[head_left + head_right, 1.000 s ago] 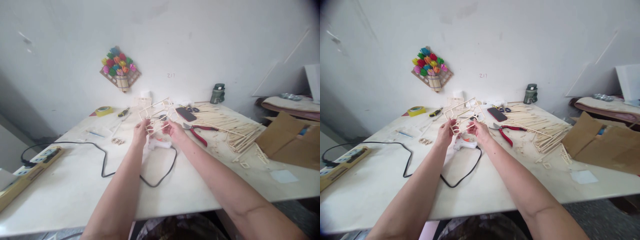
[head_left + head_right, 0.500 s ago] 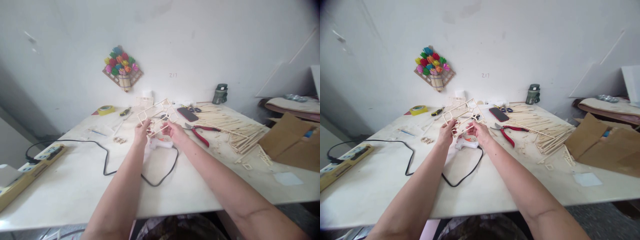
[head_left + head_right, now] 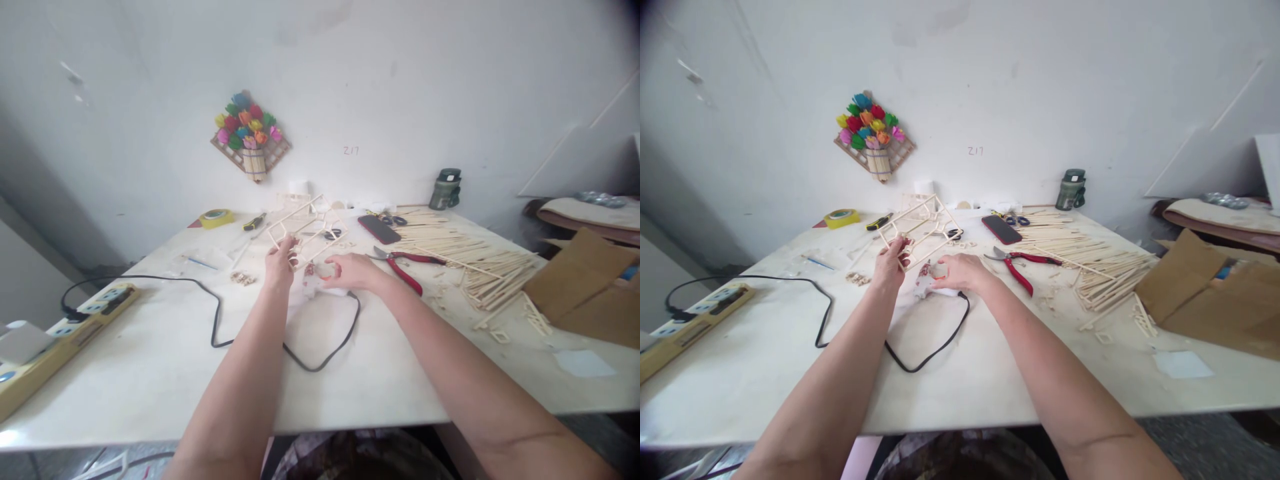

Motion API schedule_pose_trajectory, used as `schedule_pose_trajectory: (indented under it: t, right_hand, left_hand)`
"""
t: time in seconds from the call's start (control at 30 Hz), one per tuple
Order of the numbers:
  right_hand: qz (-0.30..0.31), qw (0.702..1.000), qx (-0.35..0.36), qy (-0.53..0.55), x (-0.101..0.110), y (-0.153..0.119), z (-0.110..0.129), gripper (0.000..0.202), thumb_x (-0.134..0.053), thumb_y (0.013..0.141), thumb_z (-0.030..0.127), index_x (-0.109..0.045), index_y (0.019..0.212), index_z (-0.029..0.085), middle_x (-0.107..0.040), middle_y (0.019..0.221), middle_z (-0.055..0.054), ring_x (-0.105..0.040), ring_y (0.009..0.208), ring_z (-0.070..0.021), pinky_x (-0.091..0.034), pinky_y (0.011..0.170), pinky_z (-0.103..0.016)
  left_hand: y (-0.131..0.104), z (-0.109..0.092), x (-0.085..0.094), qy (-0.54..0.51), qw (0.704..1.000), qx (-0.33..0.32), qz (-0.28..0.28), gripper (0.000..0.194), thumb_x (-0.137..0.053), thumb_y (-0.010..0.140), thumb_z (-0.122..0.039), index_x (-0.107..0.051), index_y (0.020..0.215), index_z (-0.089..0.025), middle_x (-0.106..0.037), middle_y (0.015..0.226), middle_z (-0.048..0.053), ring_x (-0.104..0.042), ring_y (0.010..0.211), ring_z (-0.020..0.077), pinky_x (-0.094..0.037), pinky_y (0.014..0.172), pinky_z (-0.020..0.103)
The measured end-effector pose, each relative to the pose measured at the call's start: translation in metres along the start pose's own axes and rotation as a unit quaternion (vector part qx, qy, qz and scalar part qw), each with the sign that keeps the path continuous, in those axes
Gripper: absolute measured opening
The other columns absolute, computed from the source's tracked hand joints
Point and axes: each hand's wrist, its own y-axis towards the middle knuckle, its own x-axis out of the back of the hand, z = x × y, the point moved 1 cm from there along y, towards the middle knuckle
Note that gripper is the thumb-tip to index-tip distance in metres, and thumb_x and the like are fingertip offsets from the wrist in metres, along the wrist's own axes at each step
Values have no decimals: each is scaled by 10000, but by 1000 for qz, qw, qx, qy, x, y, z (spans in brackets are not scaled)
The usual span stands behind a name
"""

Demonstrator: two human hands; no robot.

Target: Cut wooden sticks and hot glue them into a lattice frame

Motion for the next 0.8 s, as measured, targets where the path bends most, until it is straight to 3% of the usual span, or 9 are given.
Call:
schedule_pose_trajectory:
  t: [0.1,0.2,0.3,0.4,0.57,0.7,0.8]
  right_hand:
    - [30,998,17,-60,4,-6,11,567,-571,592,656,-605,1005,269,-673,872,-32,-604,745,-198,-373,597,-261]
    - [12,998,10,-55,7,-5,7,548,-548,657,601,-565,1101,279,-676,890,-22,-606,779,-193,-378,618,-257]
    - [-62,996,-43,-50,10,-1,-11,382,-493,767,433,-574,1102,268,-679,903,-24,-602,832,-181,-379,646,-250]
    - [-119,982,-113,-94,12,3,-35,294,-393,827,309,-657,919,221,-679,896,-77,-604,840,-200,-379,637,-268]
    - [-135,963,-204,-110,13,6,-55,294,-441,805,377,-671,839,197,-677,874,-109,-604,845,-228,-385,626,-287]
    - [-94,984,-128,-80,12,3,-33,299,-475,769,458,-657,787,221,-680,859,-65,-604,832,-210,-382,631,-273]
    - [-23,996,-55,-61,9,-1,-5,396,-501,712,549,-625,927,241,-674,906,-54,-607,819,-210,-389,660,-283]
  left_hand:
    - [1,-2,1,3,1000,-5,-4,402,-705,530,-468,-582,723,-138,-642,716,28,-431,433,26,-272,365,155]
    - [3,-3,4,-4,1000,-11,-15,402,-710,524,-454,-593,748,-141,-641,716,16,-429,423,21,-272,367,159]
    - [6,-4,7,-19,999,-16,-34,391,-711,528,-440,-602,760,-144,-639,704,7,-428,414,17,-276,369,161]
    - [7,-5,8,-26,998,-18,-49,365,-714,531,-418,-600,746,-147,-638,690,1,-423,412,14,-277,371,157]
    - [5,-9,8,-44,997,-20,-63,364,-716,536,-416,-579,738,-145,-631,675,1,-417,411,14,-263,364,152]
    - [5,-9,9,-48,997,-16,-64,349,-708,554,-419,-573,732,-150,-626,667,-11,-418,406,11,-261,366,158]
    - [5,-8,9,-52,997,-16,-62,347,-706,560,-422,-573,730,-150,-624,662,-16,-423,404,7,-257,365,158]
